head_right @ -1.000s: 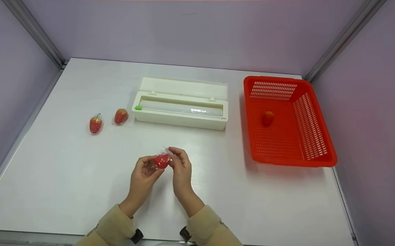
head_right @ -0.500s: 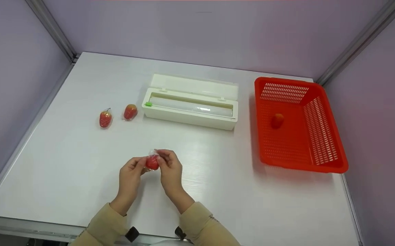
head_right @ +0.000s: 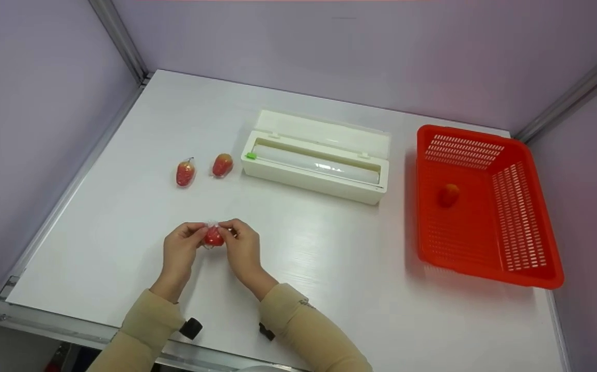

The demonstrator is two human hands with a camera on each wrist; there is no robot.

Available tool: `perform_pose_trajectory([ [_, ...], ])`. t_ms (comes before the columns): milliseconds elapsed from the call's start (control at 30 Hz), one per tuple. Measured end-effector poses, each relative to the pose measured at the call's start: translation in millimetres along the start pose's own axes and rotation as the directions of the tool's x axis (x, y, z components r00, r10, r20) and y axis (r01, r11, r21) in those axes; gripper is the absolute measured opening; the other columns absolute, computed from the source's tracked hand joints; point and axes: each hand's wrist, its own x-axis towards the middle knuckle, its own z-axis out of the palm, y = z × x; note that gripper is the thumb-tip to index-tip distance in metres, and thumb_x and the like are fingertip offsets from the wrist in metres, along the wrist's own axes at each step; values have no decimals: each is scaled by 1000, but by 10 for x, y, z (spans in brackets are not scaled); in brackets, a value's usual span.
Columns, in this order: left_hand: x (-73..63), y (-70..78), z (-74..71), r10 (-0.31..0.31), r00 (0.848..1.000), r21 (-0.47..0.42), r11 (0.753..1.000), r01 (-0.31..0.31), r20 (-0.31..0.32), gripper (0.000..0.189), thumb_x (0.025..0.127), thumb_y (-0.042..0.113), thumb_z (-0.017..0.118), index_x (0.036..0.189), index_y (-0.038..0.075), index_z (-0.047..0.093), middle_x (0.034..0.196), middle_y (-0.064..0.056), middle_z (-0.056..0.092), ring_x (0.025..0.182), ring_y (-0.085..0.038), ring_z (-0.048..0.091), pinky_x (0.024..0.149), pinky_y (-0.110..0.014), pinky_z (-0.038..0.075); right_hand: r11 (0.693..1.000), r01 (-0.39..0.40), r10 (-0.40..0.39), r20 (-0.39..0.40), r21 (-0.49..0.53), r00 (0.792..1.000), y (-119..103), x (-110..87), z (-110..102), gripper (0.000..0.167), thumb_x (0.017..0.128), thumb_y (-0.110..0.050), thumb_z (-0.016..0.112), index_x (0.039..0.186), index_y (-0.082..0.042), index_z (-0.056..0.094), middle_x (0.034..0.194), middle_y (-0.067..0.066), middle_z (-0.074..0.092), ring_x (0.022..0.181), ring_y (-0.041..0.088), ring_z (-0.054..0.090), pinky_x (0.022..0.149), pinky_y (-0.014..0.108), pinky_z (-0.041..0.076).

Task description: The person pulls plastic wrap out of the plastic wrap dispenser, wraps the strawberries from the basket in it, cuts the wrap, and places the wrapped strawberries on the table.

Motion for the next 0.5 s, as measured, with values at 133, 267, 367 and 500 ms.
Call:
perform_pose_trajectory([
  [133,132,-15,-110,12,1000,71,997,-13,2,13,87,10,61,96,3,67,97,-10,66,89,-16,59,73,-22,51,999,-22,25,94,-39,995,192,155,120,13,87,-6,61,99,0,62,95,15,66,77,17,62,69,30,55],
  [267,233,-36,-170,19,998,108,994,-25,52,17,87,8,61,102,2,65,94,-9,65,86,-16,57,69,-22,50,997,-13,29,198,-81,980,282,271,145,32,87,-3,60,118,-1,55,97,15,63,74,10,60,68,24,54],
  [367,291,-35,-195,3,995,108,994,-13,95,26,86,6,59,112,2,58,92,-9,62,85,-16,55,67,-22,50,994,2,27,251,-113,968,298,341,145,35,87,0,58,122,-2,56,98,16,62,74,9,58,69,24,53],
  [500,383,5,-242,-37,994,95,995,28,100,30,89,10,57,117,5,51,99,-9,59,92,-17,53,73,-24,49,993,-21,54,279,-120,959,281,436,180,25,89,-4,58,113,-4,60,103,14,62,75,8,59,70,25,54],
])
